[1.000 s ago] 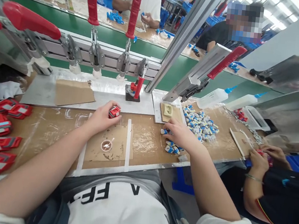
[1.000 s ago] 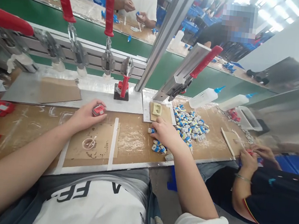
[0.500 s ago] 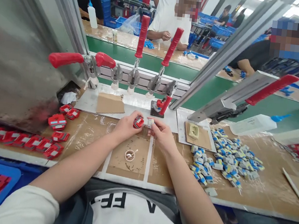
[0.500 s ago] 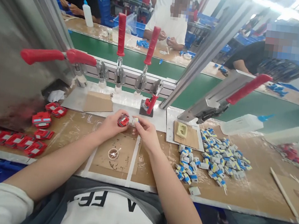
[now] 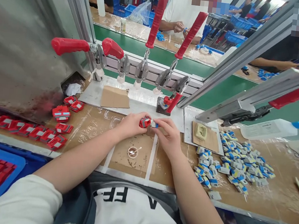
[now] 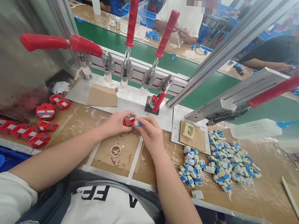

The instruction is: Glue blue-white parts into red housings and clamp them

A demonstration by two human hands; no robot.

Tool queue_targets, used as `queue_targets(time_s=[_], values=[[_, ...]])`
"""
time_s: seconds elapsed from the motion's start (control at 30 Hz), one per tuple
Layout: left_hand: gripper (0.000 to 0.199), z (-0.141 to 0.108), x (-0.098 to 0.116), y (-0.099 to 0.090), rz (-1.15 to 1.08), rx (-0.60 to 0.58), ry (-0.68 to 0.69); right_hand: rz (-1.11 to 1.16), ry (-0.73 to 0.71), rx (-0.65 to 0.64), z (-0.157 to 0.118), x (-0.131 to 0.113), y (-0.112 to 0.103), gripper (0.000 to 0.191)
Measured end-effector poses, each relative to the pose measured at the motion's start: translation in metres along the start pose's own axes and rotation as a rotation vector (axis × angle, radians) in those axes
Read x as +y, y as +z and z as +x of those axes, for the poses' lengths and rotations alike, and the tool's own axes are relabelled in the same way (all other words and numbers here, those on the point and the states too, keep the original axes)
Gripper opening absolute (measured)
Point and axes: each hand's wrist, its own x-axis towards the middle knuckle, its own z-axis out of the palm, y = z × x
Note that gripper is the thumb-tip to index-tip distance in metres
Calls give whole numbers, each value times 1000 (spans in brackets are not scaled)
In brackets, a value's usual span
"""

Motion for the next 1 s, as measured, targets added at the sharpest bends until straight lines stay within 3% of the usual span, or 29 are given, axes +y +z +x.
queue_targets(time_s=[0.2,0.33,0.5,0.73,0.87,1.0], values=[[43,2,-4,1,8,-108,78,-170,-142,-152,0,7,-7,29],[45,0,0,-2,11,-157,113,-226,-233,-171,0,13,-11,30],[41,-3,9,-8,-22,-206,59,-243,-343,-169,0,14,-12,31],[38,-1,8,-19,-17,-295,127,-321,-276,-186,-4,12,-6,31],[46,-1,7,-21,-77,-257,112,-346,-309,-176,-3,10,-3,35],[41,-2,6,-15,25,-178,118,-293,-315,-196,-2,6,-4,54]])
